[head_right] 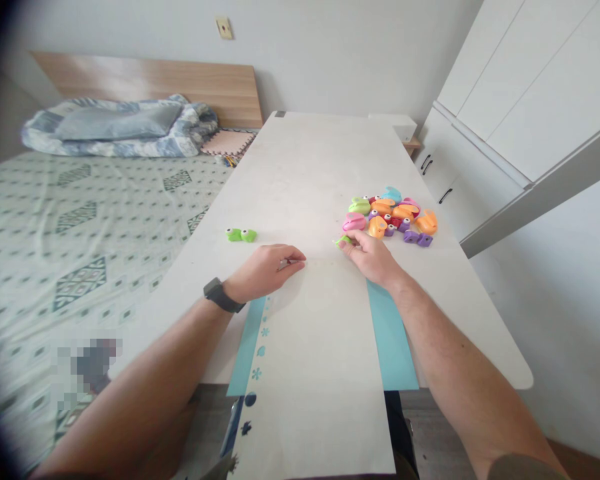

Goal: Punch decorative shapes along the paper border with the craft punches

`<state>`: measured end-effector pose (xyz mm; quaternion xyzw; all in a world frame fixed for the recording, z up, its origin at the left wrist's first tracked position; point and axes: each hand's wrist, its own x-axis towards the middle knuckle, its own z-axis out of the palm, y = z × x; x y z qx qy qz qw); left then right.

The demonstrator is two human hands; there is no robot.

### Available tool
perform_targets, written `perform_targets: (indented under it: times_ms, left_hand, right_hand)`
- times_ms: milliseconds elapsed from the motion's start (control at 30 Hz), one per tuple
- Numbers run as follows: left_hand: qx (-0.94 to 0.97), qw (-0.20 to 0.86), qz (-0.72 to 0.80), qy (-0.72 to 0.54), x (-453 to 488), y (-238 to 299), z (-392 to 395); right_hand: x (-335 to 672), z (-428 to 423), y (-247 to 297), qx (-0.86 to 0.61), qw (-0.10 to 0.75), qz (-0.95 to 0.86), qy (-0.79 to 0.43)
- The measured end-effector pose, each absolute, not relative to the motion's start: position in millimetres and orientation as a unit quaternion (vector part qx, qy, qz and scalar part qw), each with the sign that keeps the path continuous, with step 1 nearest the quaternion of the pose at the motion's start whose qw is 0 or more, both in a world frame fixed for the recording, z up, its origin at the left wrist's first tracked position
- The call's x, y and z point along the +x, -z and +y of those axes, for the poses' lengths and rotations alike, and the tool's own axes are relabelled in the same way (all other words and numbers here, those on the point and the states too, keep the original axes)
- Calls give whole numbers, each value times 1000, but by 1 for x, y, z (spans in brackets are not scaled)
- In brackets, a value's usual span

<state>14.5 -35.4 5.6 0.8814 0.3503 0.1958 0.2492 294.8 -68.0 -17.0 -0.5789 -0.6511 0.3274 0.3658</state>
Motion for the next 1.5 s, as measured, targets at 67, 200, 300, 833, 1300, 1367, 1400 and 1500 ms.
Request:
perform_targets:
  times_ms: [67,200,300,833,1300,1367,1400,1500]
  left_hand:
    - [881,249,350,-196,14,-6,-35]
    - [883,246,349,-195,14,-5,-35]
    - [883,244,351,-194,15,-3,-35]
    - [881,246,351,-201,15,-3,-35]
    - [885,245,346,-194,14,-3,-35]
    - [884,245,348,-196,14,-3,-34]
    - [883,245,349,-196,14,-2,-34]
    - [884,243,349,-196,13,-2,-34]
  right_hand:
    - [295,-67,18,-577,372,-647,-332]
    - [294,-65,19,-568,386,-640,-343]
    - [293,-65,19,-565,397,-635,-347]
    - [292,-66,14,-570,424,-604,-361]
    - [281,-65,9,-574,389,-624,-360]
    - [281,-65,8,-566,409,-620,-357]
    - [282,-64,9,-565,418,-618,-353]
    - [286,-64,11,-568,432,-610,-345]
